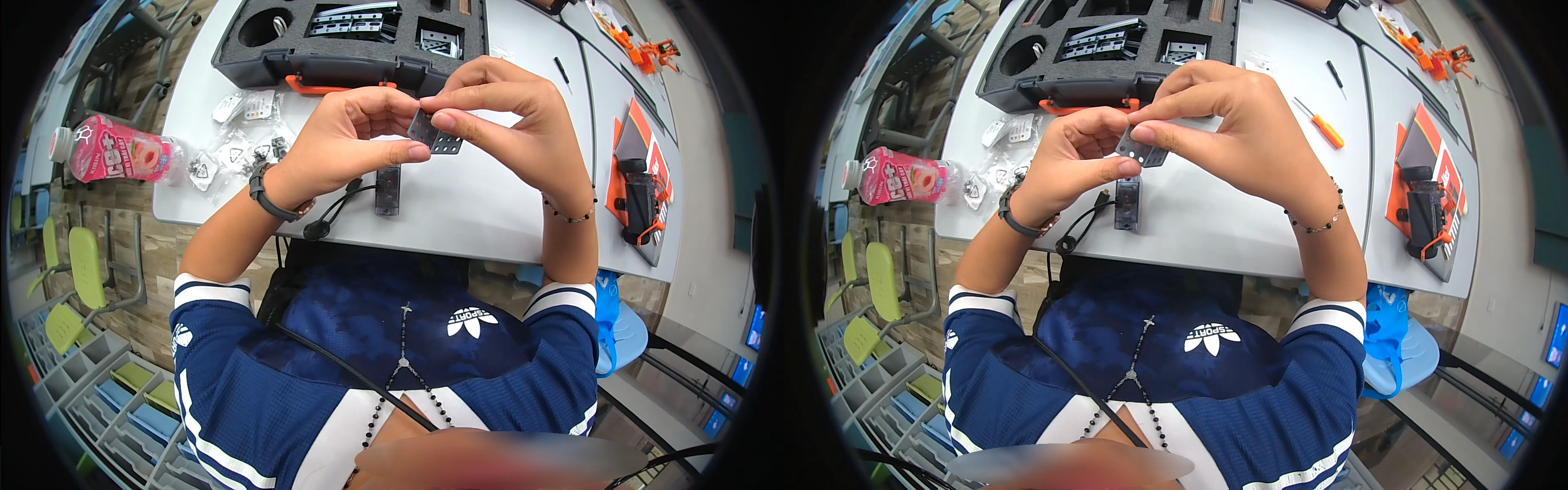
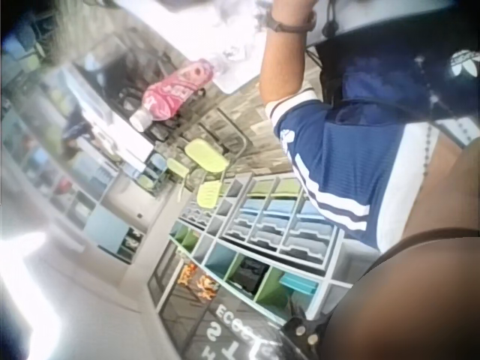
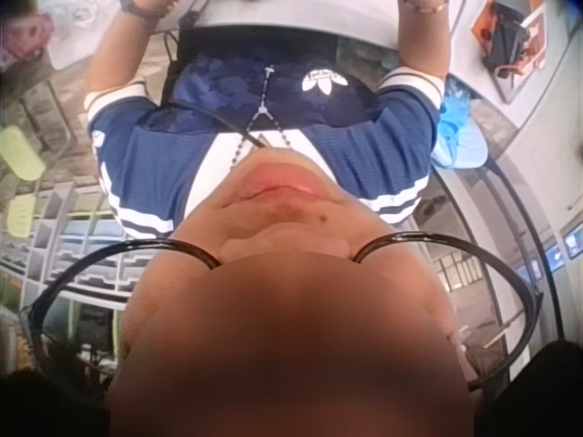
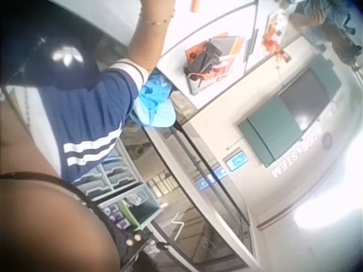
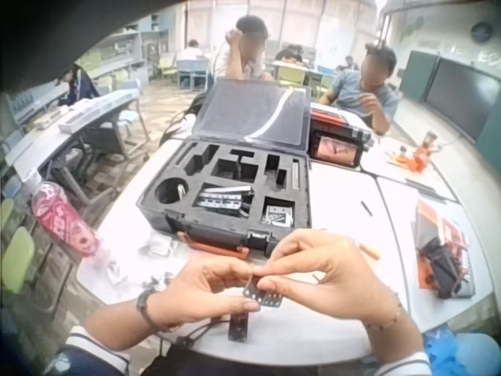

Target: The person assembles a small electronic device by attaching a perforated metal bracket to a black box using screws and a screwdriver. They also open a plastic bag and pour small black components onto the table.

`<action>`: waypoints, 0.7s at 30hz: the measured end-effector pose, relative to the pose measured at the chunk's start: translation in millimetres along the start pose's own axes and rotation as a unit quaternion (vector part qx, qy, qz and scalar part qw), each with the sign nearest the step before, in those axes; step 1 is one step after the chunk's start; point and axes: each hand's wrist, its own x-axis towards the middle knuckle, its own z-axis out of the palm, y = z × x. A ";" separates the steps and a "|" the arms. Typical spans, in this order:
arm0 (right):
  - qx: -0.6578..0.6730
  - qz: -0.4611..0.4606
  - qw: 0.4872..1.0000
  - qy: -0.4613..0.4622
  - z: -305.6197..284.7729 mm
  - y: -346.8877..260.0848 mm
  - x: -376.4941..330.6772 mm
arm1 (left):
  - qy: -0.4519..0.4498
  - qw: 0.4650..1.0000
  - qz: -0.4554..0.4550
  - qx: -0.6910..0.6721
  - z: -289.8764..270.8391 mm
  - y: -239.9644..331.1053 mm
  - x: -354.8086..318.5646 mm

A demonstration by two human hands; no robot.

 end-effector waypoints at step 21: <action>-0.144 -0.004 0.989 -0.025 -8.2 -13.8 -4.4 | 0.000 0.999 -0.045 -0.005 6.0 -2.1 1.7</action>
